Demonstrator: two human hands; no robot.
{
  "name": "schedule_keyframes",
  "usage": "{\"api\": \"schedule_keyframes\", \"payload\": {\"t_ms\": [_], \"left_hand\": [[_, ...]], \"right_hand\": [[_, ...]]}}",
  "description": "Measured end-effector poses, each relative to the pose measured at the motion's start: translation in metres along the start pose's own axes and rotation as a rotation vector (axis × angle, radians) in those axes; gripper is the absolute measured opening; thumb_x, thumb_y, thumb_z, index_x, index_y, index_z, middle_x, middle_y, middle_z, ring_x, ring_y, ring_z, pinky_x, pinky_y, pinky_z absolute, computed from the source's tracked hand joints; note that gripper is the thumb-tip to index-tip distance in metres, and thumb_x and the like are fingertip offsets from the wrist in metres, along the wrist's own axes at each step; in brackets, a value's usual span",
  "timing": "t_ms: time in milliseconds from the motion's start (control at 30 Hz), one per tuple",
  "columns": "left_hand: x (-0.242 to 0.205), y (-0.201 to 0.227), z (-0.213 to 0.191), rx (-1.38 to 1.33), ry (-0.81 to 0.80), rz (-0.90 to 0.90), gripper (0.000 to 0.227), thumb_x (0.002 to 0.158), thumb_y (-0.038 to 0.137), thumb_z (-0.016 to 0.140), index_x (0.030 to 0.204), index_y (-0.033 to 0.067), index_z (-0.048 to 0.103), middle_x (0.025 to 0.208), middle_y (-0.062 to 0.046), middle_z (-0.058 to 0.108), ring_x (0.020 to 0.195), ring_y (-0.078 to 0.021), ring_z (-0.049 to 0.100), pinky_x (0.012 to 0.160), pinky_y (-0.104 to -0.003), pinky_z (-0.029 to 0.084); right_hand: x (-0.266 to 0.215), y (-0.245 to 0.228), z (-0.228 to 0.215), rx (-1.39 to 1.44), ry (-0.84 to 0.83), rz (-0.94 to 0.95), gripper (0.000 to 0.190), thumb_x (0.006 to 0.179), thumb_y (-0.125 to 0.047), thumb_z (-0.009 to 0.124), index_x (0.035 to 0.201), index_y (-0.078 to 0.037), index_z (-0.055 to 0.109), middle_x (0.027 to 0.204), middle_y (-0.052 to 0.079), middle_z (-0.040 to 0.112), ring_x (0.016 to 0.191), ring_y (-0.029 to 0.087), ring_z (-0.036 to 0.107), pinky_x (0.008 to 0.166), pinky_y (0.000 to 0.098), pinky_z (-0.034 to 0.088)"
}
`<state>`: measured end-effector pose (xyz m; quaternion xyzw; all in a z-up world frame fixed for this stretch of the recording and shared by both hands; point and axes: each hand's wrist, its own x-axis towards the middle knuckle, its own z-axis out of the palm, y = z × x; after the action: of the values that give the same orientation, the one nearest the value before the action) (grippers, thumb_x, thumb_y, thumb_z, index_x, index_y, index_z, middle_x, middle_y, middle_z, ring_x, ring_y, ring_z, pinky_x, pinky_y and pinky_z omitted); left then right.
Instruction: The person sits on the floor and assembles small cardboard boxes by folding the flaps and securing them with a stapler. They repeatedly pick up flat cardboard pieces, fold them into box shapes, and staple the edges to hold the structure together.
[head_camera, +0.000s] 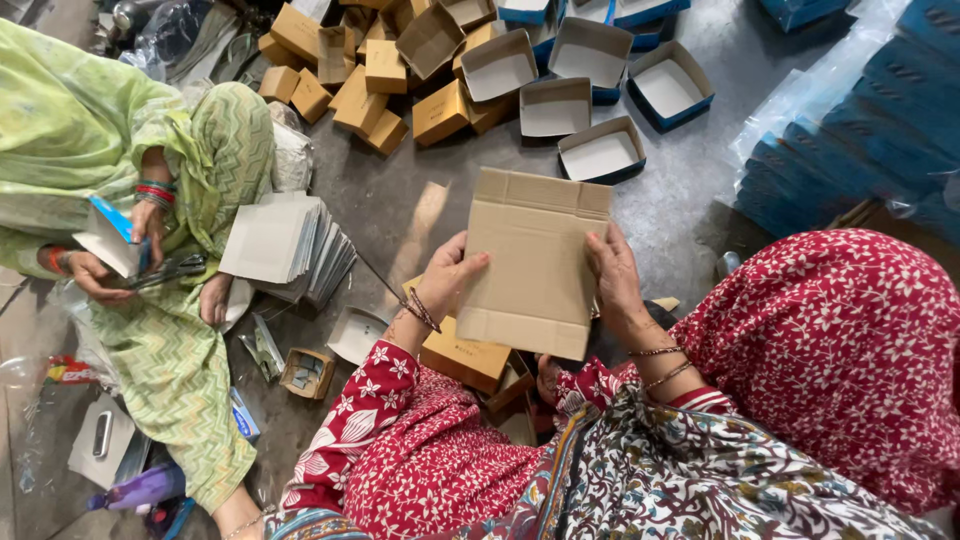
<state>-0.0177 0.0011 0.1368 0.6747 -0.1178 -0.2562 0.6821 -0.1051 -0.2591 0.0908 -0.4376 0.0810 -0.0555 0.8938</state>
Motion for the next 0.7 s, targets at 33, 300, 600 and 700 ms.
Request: {"api": "schedule_keyframes", "payload": {"t_ms": [33,300,600,700], "left_hand": [[-0.001,0.011,0.006,0.006,0.020,-0.033,0.033,0.100,0.012,0.065,0.131,0.0025,0.061,0.115,-0.004,0.069,0.101,-0.0105,0.063,0.089,-0.028,0.053],[-0.021,0.110,0.079,0.074,0.076,0.317,0.040,0.094,0.001,0.065,0.133,0.0045,0.060,0.130,-0.007,0.065,0.119,-0.0128,0.063,0.102,-0.030,0.054],[-0.019,0.117,0.118,-0.106,0.052,0.283,0.016,0.097,0.002,0.055,0.107,0.0032,0.069,0.141,-0.003,0.066,0.134,-0.0217,0.057,0.115,-0.036,0.043],[-0.023,0.099,0.126,0.077,0.021,0.338,0.017,0.107,0.014,0.056,0.113,0.0027,0.068,0.118,-0.007,0.070,0.131,-0.0207,0.056,0.119,-0.035,0.040]], "right_hand": [[-0.005,-0.016,0.006,0.005,-0.006,-0.051,0.045,0.102,-0.019,0.057,0.145,-0.011,0.047,0.141,0.008,0.056,0.126,0.016,0.058,0.108,0.0329,0.050],[-0.033,-0.089,0.022,0.086,-0.037,-0.240,0.029,0.101,0.004,0.058,0.127,-0.008,0.056,0.116,0.003,0.063,0.103,0.010,0.064,0.087,0.0235,0.058],[-0.034,-0.077,0.010,-0.080,-0.004,-0.176,0.034,0.097,0.008,0.050,0.127,-0.008,0.056,0.117,0.001,0.059,0.107,0.008,0.055,0.095,0.0228,0.047],[-0.042,-0.069,0.017,-0.398,0.013,-0.218,0.039,0.093,0.007,0.049,0.129,-0.007,0.052,0.114,0.001,0.058,0.109,0.009,0.054,0.096,0.0246,0.046]]}}
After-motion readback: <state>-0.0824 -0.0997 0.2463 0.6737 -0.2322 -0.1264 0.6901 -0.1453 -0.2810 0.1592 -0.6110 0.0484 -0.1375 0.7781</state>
